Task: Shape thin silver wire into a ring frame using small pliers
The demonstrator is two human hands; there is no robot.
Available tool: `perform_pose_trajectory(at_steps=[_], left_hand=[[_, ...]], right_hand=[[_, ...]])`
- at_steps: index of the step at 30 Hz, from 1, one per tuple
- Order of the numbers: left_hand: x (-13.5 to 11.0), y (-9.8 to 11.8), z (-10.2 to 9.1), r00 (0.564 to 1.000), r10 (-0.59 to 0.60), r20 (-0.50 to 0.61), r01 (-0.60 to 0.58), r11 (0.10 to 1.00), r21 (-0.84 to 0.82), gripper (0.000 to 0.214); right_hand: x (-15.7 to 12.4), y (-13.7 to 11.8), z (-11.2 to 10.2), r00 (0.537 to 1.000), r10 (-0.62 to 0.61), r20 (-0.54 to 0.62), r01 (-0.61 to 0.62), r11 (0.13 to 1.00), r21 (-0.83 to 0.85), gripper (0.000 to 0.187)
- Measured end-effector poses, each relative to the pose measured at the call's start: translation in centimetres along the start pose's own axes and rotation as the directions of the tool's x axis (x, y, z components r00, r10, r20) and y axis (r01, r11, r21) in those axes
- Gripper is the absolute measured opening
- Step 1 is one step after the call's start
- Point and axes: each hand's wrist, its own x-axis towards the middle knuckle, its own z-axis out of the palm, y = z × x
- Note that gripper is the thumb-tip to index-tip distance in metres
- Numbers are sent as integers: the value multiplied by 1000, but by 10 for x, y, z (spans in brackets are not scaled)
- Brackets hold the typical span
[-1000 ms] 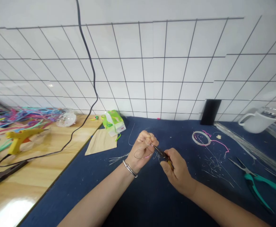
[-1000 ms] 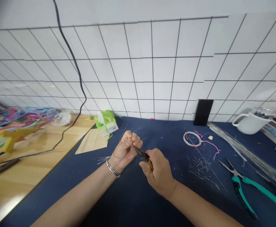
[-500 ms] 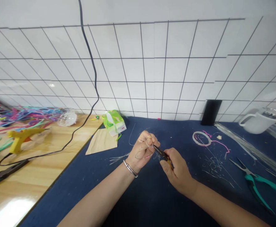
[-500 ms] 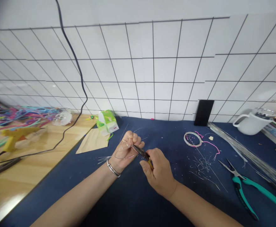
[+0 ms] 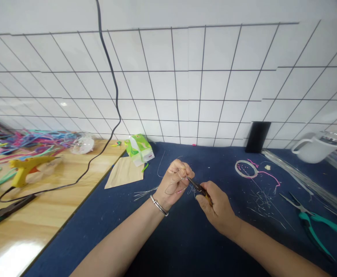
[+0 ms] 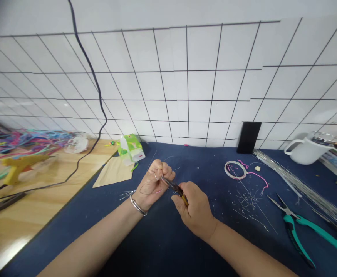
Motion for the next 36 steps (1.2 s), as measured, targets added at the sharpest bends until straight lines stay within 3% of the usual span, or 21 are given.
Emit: perform_pose_trajectory(at_steps=[25, 29, 33, 34, 36], left_hand=[[-7, 14, 11, 990, 19, 137, -37, 991, 130, 29], [-6, 14, 10, 991, 14, 134, -36, 986, 161, 29], [0, 11, 0, 993, 71, 100, -87, 981, 173, 25], [2, 11, -2, 993, 81, 91, -95, 981, 169, 25], [4, 11, -5, 990, 95, 101, -110, 982, 151, 23]], right_hand=[[1, 13, -7, 959, -279, -45, 273, 955, -115, 20], [0, 14, -7, 932, -353, -80, 333, 922, -196, 21], [-3, 9, -8, 826, -562, -26, 536, 800, -269, 27], [-2, 7, -9, 822, -567, -47, 536, 800, -270, 26], [0, 6, -13, 873, -480, -82, 449, 859, -248, 22]])
